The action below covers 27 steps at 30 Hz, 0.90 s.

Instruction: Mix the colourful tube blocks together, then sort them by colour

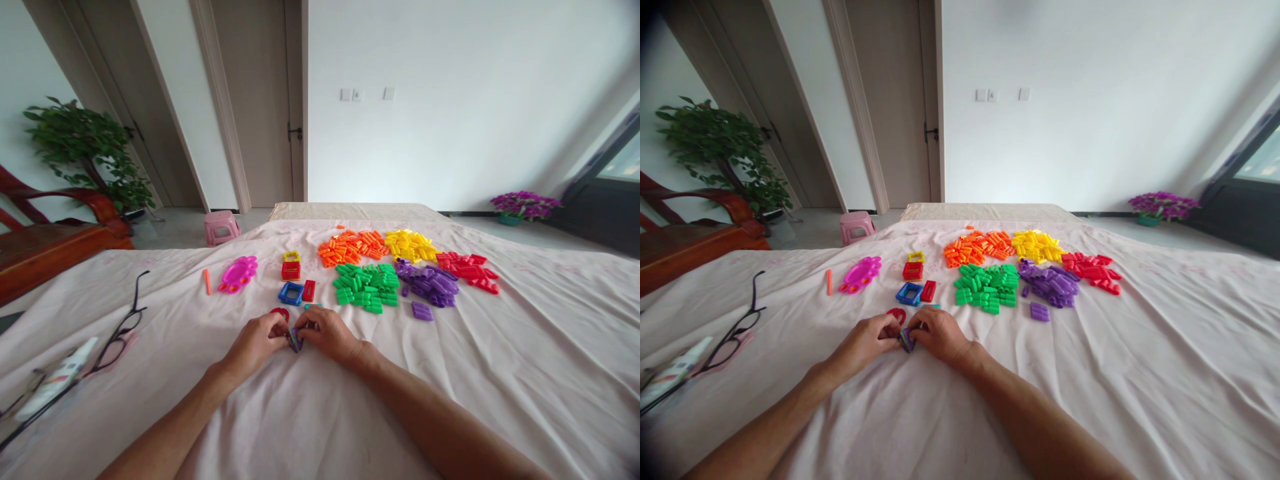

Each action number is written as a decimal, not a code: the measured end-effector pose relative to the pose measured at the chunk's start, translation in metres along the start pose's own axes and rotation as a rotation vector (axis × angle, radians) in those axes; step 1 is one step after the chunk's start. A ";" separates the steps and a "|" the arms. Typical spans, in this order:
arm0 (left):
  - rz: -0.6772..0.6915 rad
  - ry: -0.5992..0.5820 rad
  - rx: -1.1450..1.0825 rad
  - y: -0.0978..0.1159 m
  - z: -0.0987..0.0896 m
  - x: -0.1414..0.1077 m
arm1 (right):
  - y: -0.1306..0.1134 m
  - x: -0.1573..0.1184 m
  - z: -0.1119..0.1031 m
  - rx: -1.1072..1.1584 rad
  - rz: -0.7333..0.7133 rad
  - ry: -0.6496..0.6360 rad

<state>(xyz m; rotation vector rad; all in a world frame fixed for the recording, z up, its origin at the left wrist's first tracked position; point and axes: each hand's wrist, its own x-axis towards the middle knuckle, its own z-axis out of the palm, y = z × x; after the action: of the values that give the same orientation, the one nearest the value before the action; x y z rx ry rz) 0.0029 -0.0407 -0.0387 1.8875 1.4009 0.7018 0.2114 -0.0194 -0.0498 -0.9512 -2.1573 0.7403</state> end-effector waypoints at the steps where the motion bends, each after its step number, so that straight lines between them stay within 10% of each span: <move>1: 0.004 -0.002 -0.045 -0.001 0.001 0.000 | 0.000 0.000 0.000 0.030 0.007 0.003; 14: -0.158 0.000 -0.631 0.009 0.008 0.001 | -0.001 0.000 0.001 0.106 0.085 0.041; 27: -0.219 0.099 -0.488 0.001 0.007 0.006 | 0.011 0.002 -0.007 -0.140 0.083 0.284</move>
<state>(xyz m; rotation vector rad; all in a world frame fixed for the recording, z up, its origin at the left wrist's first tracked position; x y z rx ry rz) 0.0101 -0.0369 -0.0423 1.3166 1.3229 0.9374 0.2201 -0.0096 -0.0520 -1.1499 -1.9485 0.4647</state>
